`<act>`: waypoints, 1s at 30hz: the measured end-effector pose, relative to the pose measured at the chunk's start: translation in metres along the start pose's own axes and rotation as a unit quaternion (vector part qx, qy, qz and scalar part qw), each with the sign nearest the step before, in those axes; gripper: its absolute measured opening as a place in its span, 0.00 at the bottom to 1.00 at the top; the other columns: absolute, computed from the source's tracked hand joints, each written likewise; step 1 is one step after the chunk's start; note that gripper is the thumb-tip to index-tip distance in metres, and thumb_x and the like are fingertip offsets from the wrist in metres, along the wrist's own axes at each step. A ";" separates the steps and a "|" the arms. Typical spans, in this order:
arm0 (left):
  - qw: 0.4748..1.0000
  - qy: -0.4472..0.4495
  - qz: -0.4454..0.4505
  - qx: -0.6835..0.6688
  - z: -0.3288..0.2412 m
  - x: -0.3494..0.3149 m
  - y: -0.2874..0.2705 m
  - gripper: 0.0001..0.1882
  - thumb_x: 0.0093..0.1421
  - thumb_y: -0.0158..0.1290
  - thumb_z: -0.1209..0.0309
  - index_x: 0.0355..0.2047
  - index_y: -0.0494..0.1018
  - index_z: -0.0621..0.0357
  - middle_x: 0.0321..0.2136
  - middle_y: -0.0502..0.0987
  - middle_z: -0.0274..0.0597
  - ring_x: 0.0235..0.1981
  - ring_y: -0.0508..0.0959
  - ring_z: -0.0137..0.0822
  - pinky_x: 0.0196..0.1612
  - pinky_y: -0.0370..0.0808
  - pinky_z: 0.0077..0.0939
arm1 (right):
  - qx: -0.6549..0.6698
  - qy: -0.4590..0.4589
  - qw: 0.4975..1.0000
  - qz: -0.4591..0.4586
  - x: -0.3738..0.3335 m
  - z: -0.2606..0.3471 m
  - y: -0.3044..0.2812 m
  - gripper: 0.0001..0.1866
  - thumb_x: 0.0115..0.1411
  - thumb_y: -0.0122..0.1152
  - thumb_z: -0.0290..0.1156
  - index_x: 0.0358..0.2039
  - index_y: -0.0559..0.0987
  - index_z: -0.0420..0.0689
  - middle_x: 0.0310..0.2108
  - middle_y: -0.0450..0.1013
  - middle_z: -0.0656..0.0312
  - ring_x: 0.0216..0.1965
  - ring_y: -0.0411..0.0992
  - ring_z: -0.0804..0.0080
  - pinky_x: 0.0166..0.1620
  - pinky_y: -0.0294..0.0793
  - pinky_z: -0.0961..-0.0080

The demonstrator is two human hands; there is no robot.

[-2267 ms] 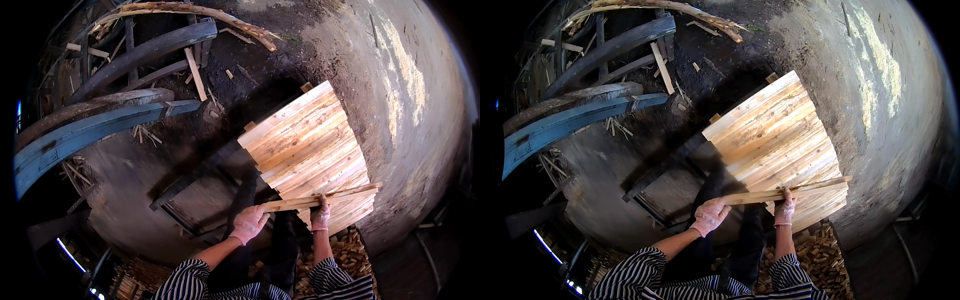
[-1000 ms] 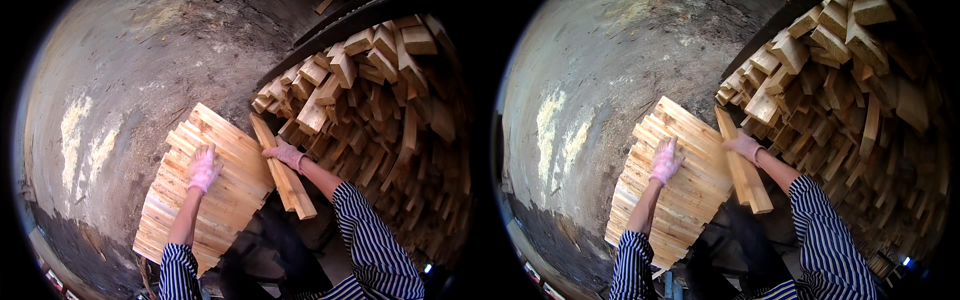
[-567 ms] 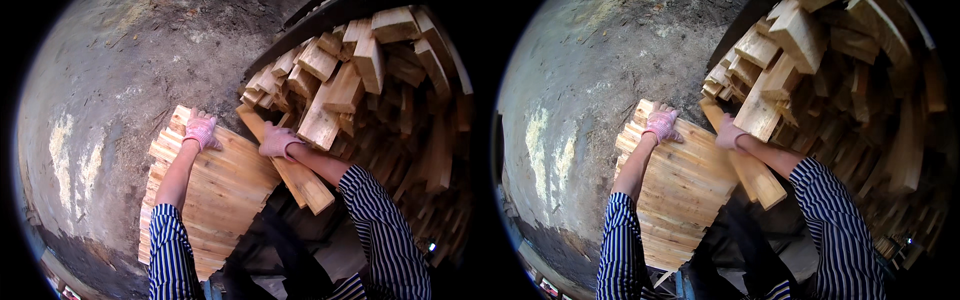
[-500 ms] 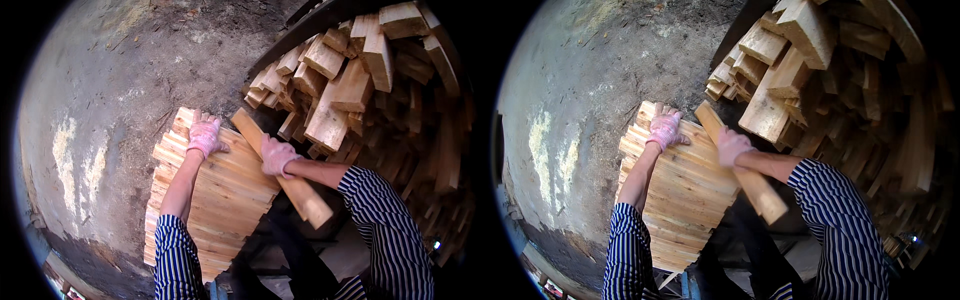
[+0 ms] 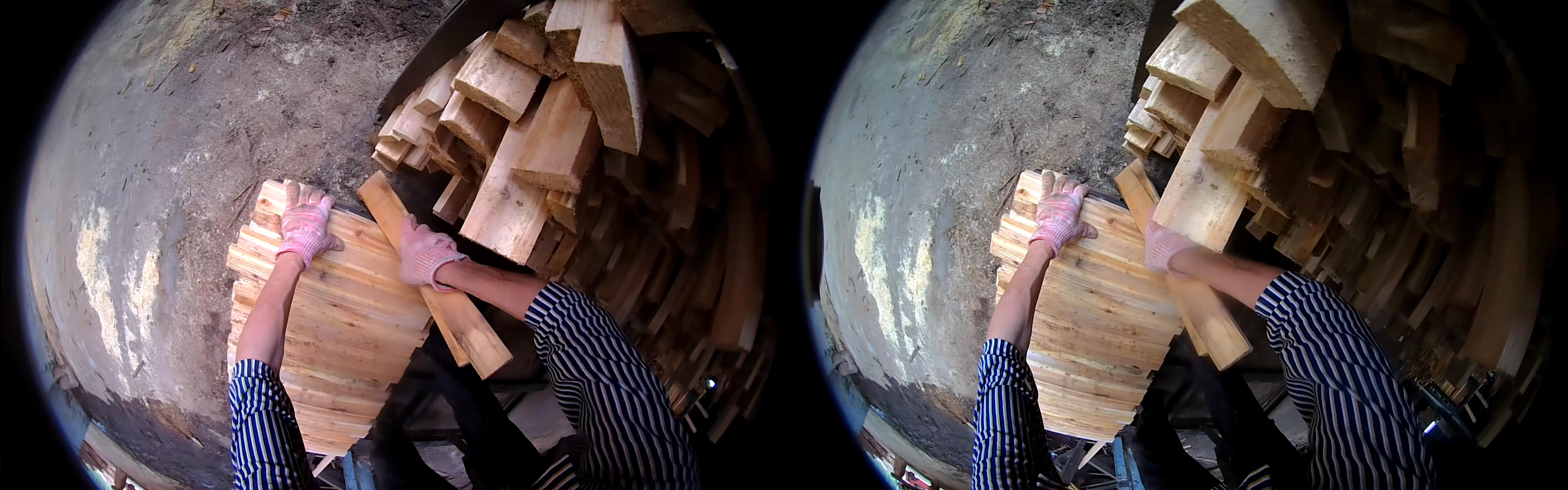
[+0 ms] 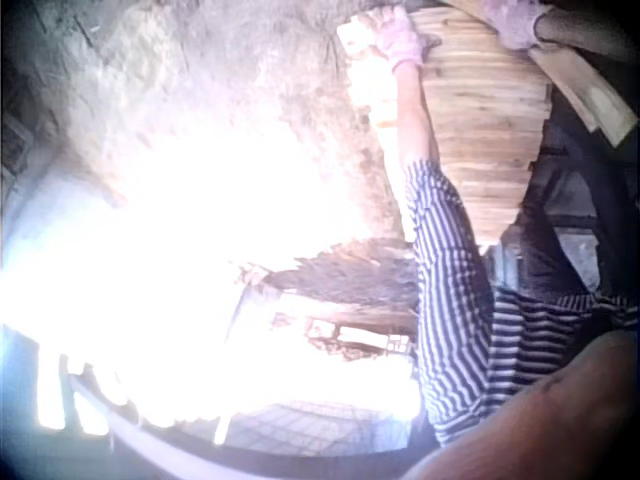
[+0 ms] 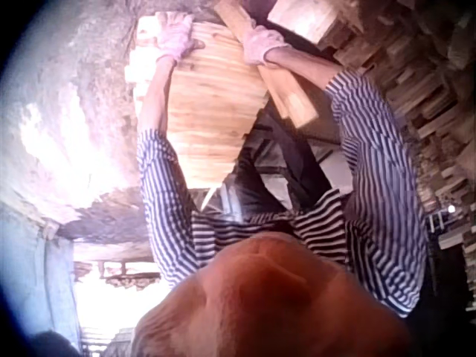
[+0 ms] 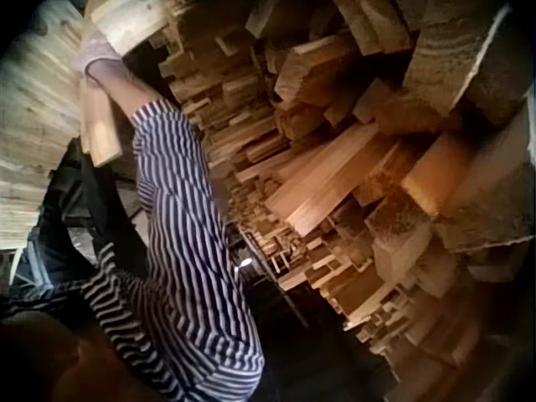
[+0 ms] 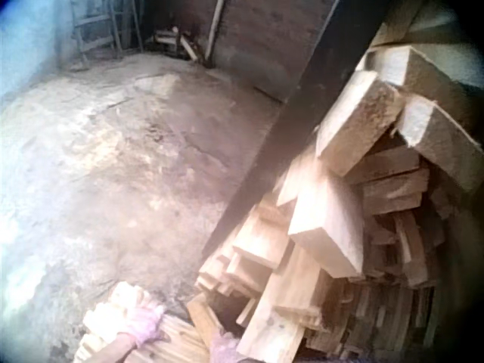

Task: The person repeatedly picks up small wooden planks from a large pile and places them onto a wooden pallet on the ground. They arrange the planks in neat rows, building up a stack layer by layer.

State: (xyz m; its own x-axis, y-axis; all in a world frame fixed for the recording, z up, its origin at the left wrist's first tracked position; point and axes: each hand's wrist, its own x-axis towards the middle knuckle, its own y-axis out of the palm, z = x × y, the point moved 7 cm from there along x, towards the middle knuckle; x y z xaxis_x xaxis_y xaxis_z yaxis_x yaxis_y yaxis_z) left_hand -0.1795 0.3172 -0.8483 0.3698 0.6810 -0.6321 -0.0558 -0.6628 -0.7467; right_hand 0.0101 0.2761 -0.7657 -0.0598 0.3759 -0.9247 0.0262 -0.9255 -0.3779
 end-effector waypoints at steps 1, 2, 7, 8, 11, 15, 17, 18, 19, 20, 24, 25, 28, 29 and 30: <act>1.000 -0.001 -0.001 -0.001 -0.001 -0.001 -0.002 0.53 0.38 0.75 0.44 0.63 0.71 0.50 0.65 0.70 0.47 0.74 0.57 0.49 0.78 0.38 0.55 | -0.011 -0.016 0.999 0.025 -0.003 0.000 0.009 0.44 0.55 0.64 0.35 0.67 0.56 0.32 0.57 0.72 0.35 0.59 0.75 0.42 0.60 0.75 0.52; 1.000 -0.002 -0.002 -0.001 0.000 -0.001 -0.003 0.53 0.37 0.75 0.44 0.63 0.71 0.50 0.65 0.70 0.47 0.74 0.57 0.49 0.78 0.38 0.55 | 0.057 -0.019 0.998 0.036 -0.008 -0.005 0.003 0.45 0.55 0.65 0.36 0.68 0.55 0.33 0.58 0.72 0.35 0.60 0.74 0.42 0.61 0.74 0.52; 0.983 -0.152 -0.101 -0.035 -0.009 -0.031 -0.009 0.65 0.44 0.73 0.45 0.75 0.51 0.55 0.75 0.49 0.60 0.77 0.45 0.59 0.78 0.40 0.54 | 0.333 0.023 0.943 -0.008 -0.031 -0.049 0.023 0.50 0.56 0.68 0.45 0.71 0.54 0.38 0.60 0.71 0.38 0.61 0.72 0.44 0.64 0.70 0.54; 0.966 -0.147 -0.178 -0.114 -0.017 -0.051 -0.002 0.62 0.47 0.72 0.46 0.75 0.52 0.55 0.75 0.50 0.60 0.77 0.46 0.58 0.77 0.42 0.53 | 0.391 0.007 0.920 -0.038 -0.046 -0.045 0.030 0.48 0.56 0.68 0.45 0.70 0.57 0.37 0.59 0.72 0.40 0.60 0.73 0.46 0.64 0.70 0.56; 0.771 -0.232 -0.304 -0.510 -0.019 -0.139 0.113 0.53 0.59 0.64 0.44 0.74 0.54 0.59 0.73 0.56 0.58 0.76 0.52 0.53 0.76 0.51 0.49 | 0.555 -0.139 0.814 -0.101 -0.097 0.005 0.059 0.37 0.57 0.70 0.40 0.62 0.70 0.34 0.54 0.76 0.45 0.55 0.75 0.57 0.62 0.71 0.65; 0.151 -0.148 -0.043 -0.977 -0.096 -0.192 0.136 0.50 0.67 0.51 0.36 0.73 0.55 0.65 0.70 0.62 0.54 0.71 0.63 0.47 0.71 0.63 0.43 | 0.581 -0.169 0.796 0.014 -0.150 0.040 0.120 0.50 0.55 0.75 0.36 0.71 0.57 0.34 0.59 0.70 0.48 0.58 0.70 0.64 0.64 0.68 0.68; 0.148 -0.198 -0.103 -0.964 -0.074 -0.235 0.145 0.48 0.67 0.48 0.33 0.70 0.60 0.63 0.65 0.69 0.51 0.64 0.70 0.43 0.65 0.69 0.40 | 0.529 -0.185 0.822 0.096 -0.174 0.076 0.155 0.54 0.53 0.78 0.36 0.73 0.55 0.36 0.61 0.69 0.50 0.59 0.69 0.66 0.64 0.69 0.70; 0.144 -0.220 -0.128 -0.956 -0.062 -0.249 0.151 0.48 0.67 0.47 0.32 0.69 0.63 0.62 0.63 0.72 0.49 0.61 0.74 0.41 0.63 0.73 0.38 | 0.473 -0.181 0.855 0.115 -0.182 0.091 0.171 0.55 0.52 0.79 0.36 0.73 0.55 0.36 0.61 0.69 0.50 0.59 0.69 0.65 0.64 0.69 0.69; 0.209 -0.294 -0.172 -0.916 -0.053 -0.267 0.092 0.41 0.68 0.44 0.32 0.56 0.73 0.61 0.44 0.82 0.47 0.39 0.83 0.43 0.47 0.82 0.41 | 0.424 -0.164 0.883 0.113 -0.180 0.094 0.183 0.55 0.51 0.79 0.36 0.72 0.55 0.35 0.61 0.69 0.49 0.60 0.69 0.64 0.64 0.69 0.69; 0.184 -0.310 -0.189 -0.913 -0.043 -0.295 0.100 0.41 0.68 0.45 0.32 0.55 0.74 0.61 0.42 0.82 0.47 0.37 0.83 0.43 0.45 0.82 0.40 | 0.363 -0.166 0.908 0.130 -0.190 0.109 0.197 0.56 0.50 0.80 0.37 0.72 0.55 0.35 0.60 0.70 0.48 0.60 0.69 0.63 0.65 0.68 0.68; 0.051 -0.291 -0.297 -0.908 -0.023 -0.386 0.175 0.41 0.65 0.49 0.31 0.50 0.76 0.60 0.38 0.82 0.46 0.35 0.83 0.42 0.42 0.83 0.39 | 0.226 -0.237 0.926 0.186 -0.210 0.184 0.210 0.55 0.50 0.78 0.41 0.72 0.58 0.34 0.59 0.72 0.41 0.60 0.73 0.57 0.63 0.71 0.67; 0.022 -0.287 -0.321 -0.902 -0.021 -0.403 0.193 0.41 0.64 0.49 0.30 0.50 0.76 0.60 0.38 0.82 0.45 0.36 0.83 0.43 0.42 0.83 0.39 | 0.178 -0.272 0.931 0.167 -0.213 0.203 0.215 0.55 0.51 0.77 0.43 0.73 0.57 0.34 0.58 0.73 0.40 0.59 0.74 0.55 0.63 0.71 0.66; -0.028 -0.234 -0.390 -0.890 -0.011 -0.448 0.218 0.45 0.60 0.48 0.26 0.51 0.75 0.60 0.40 0.81 0.45 0.38 0.84 0.44 0.44 0.84 0.42 | 0.082 -0.320 0.932 0.150 -0.211 0.258 0.238 0.52 0.51 0.76 0.35 0.72 0.58 0.38 0.58 0.74 0.40 0.59 0.74 0.49 0.62 0.72 0.63; -0.041 -0.211 -0.415 -0.884 -0.007 -0.467 0.231 0.47 0.59 0.48 0.25 0.52 0.74 0.60 0.40 0.82 0.46 0.38 0.84 0.44 0.45 0.84 0.42 | 0.012 -0.294 0.943 0.154 -0.224 0.281 0.243 0.55 0.49 0.77 0.37 0.73 0.57 0.40 0.59 0.73 0.39 0.61 0.73 0.47 0.63 0.72 0.62; -0.050 -0.184 -0.441 -0.877 0.000 -0.484 0.242 0.48 0.58 0.48 0.24 0.54 0.74 0.60 0.41 0.82 0.46 0.39 0.84 0.45 0.46 0.84 0.43 | -0.042 -0.303 0.942 0.141 -0.222 0.294 0.259 0.56 0.48 0.77 0.38 0.74 0.56 0.42 0.59 0.73 0.38 0.62 0.72 0.47 0.63 0.71 0.61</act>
State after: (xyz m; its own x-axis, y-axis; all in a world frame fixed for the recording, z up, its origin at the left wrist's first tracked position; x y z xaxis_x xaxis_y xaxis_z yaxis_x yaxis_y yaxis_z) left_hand -0.3722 -0.1724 -0.7233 -0.5198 0.3615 -0.7740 -0.0775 0.8823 0.4642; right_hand -0.2630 -0.0607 -0.6450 -0.5956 -0.0038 -0.8033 0.2036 -0.9680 -0.1464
